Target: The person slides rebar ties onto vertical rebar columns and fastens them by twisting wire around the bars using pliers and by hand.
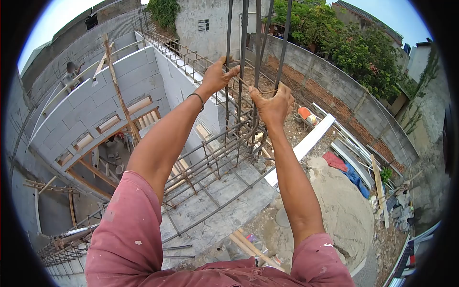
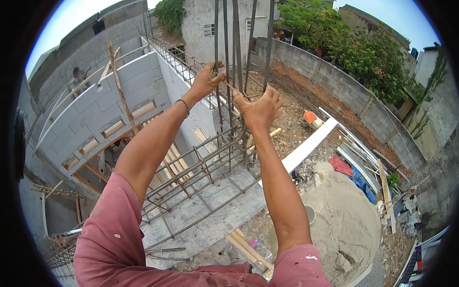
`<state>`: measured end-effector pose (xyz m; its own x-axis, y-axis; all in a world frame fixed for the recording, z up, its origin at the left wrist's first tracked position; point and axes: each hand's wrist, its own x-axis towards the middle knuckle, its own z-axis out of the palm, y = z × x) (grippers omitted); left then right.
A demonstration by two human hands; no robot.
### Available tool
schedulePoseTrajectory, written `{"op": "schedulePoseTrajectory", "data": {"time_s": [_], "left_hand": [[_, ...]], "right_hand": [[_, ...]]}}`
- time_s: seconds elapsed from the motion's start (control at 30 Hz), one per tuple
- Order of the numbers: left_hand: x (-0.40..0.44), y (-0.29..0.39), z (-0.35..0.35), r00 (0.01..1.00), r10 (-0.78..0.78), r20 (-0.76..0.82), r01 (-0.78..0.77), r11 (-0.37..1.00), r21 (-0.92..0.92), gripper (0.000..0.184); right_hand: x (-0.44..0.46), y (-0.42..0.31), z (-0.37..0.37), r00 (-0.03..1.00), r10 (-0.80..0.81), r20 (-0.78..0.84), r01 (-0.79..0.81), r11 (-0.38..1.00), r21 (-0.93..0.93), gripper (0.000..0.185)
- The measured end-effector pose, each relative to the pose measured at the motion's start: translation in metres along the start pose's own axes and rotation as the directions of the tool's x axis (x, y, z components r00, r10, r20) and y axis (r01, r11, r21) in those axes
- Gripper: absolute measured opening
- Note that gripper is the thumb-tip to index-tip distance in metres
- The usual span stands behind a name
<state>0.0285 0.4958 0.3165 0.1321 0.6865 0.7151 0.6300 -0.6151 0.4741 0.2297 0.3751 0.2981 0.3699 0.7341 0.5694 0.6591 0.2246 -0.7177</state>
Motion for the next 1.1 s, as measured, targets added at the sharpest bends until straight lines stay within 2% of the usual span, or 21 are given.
{"op": "schedulePoseTrajectory", "data": {"time_s": [0.1,0.23,0.33,0.4,0.43,0.5,0.53,0.57,0.6,0.63,0.67,0.7,0.77,0.83,0.9,0.93,0.97,1.0,1.03,1.07,1.1], "left_hand": [[-0.002,-0.002,0.002,1.000,-0.024,0.004,0.024,1.000,-0.007,0.079],[-0.007,-0.001,0.008,0.998,-0.052,-0.043,0.050,0.998,-0.038,0.073],[-0.005,-0.003,0.005,0.998,-0.061,-0.008,0.061,0.998,-0.033,0.072],[-0.004,-0.005,0.007,0.997,-0.071,0.005,0.071,0.997,-0.018,0.074],[-0.002,-0.003,0.005,0.998,-0.056,-0.006,0.056,0.998,-0.015,0.074],[-0.004,-0.002,0.007,0.992,-0.129,0.001,0.129,0.992,0.015,0.077],[-0.010,0.006,0.011,0.977,-0.072,-0.202,0.104,0.983,0.151,0.072],[-0.015,0.012,0.011,0.978,-0.066,-0.196,0.098,0.983,0.157,0.072],[-0.019,0.041,-0.003,0.924,-0.003,-0.382,0.052,0.991,0.119,0.068],[-0.020,0.072,-0.019,0.829,0.053,-0.556,-0.003,0.996,0.090,0.064],[-0.017,0.100,-0.035,0.854,0.070,-0.515,-0.029,0.996,0.088,0.062],[-0.014,0.127,-0.051,0.877,0.085,-0.472,-0.051,0.995,0.085,0.059],[0.016,0.167,-0.065,0.776,0.294,-0.558,-0.221,0.955,0.196,0.065],[0.047,0.198,-0.066,0.742,0.305,-0.597,-0.162,0.946,0.281,0.069],[0.073,0.214,-0.060,0.770,0.238,-0.592,-0.068,0.953,0.294,0.057],[0.081,0.219,-0.057,0.771,0.226,-0.596,-0.056,0.955,0.290,0.057],[0.090,0.224,-0.056,0.865,0.044,-0.500,0.073,0.975,0.212,0.053],[0.095,0.226,-0.051,0.915,-0.140,-0.379,0.210,0.967,0.148,0.049],[0.097,0.226,-0.045,0.912,-0.145,-0.383,0.213,0.967,0.141,0.049],[0.098,0.226,-0.038,0.854,-0.080,-0.514,0.182,0.972,0.151,0.039],[0.100,0.227,-0.035,0.775,-0.011,-0.631,0.151,0.974,0.168,0.029]], "right_hand": [[0.003,0.005,-0.001,0.999,-0.013,0.047,0.012,1.000,0.019,0.111],[0.000,0.009,-0.002,0.998,-0.053,0.029,0.053,0.998,-0.017,0.112],[-0.003,0.014,-0.003,0.993,-0.111,0.036,0.113,0.993,-0.034,0.112],[-0.010,0.027,-0.004,0.929,-0.343,-0.138,0.355,0.931,0.080,0.097],[-0.011,0.025,-0.013,0.923,-0.352,-0.153,0.367,0.926,0.083,0.097],[-0.011,0.021,-0.030,0.771,-0.615,-0.163,0.620,0.784,-0.028,0.078],[-0.008,0.013,-0.032,0.759,-0.626,-0.181,0.641,0.767,0.037,0.053],[-0.003,0.015,-0.031,0.762,-0.620,-0.188,0.637,0.770,0.040,0.053],[0.003,0.018,-0.031,0.794,-0.604,-0.069,0.608,0.793,0.049,0.045],[0.008,0.020,-0.029,0.811,-0.583,0.049,0.581,0.812,0.055,0.037],[0.008,0.013,-0.033,0.797,-0.605,-0.001,0.604,0.796,0.030,0.027],[0.011,0.010,-0.030,0.800,-0.601,-0.013,0.600,0.799,0.038,0.027],[0.014,0.010,-0.028,0.869,-0.462,0.178,0.445,0.886,0.128,0.030],[0.019,0.000,-0.034,0.868,-0.428,0.253,0.417,0.904,0.099,0.034],[0.024,-0.008,-0.040,0.851,-0.439,0.288,0.399,0.897,0.189,0.039],[0.027,-0.011,-0.043,0.847,-0.405,0.343,0.366,0.914,0.173,0.040],[0.028,-0.010,-0.041,0.843,-0.408,0.352,0.371,0.913,0.170,0.040],[0.030,-0.008,-0.038,0.842,-0.401,0.362,0.365,0.916,0.166,0.039],[0.033,-0.007,-0.037,0.842,-0.394,0.369,0.359,0.919,0.161,0.037],[0.036,-0.006,-0.037,0.840,-0.396,0.370,0.365,0.918,0.155,0.037],[0.039,-0.009,-0.038,0.854,-0.302,0.424,0.242,0.951,0.191,0.035]]}}
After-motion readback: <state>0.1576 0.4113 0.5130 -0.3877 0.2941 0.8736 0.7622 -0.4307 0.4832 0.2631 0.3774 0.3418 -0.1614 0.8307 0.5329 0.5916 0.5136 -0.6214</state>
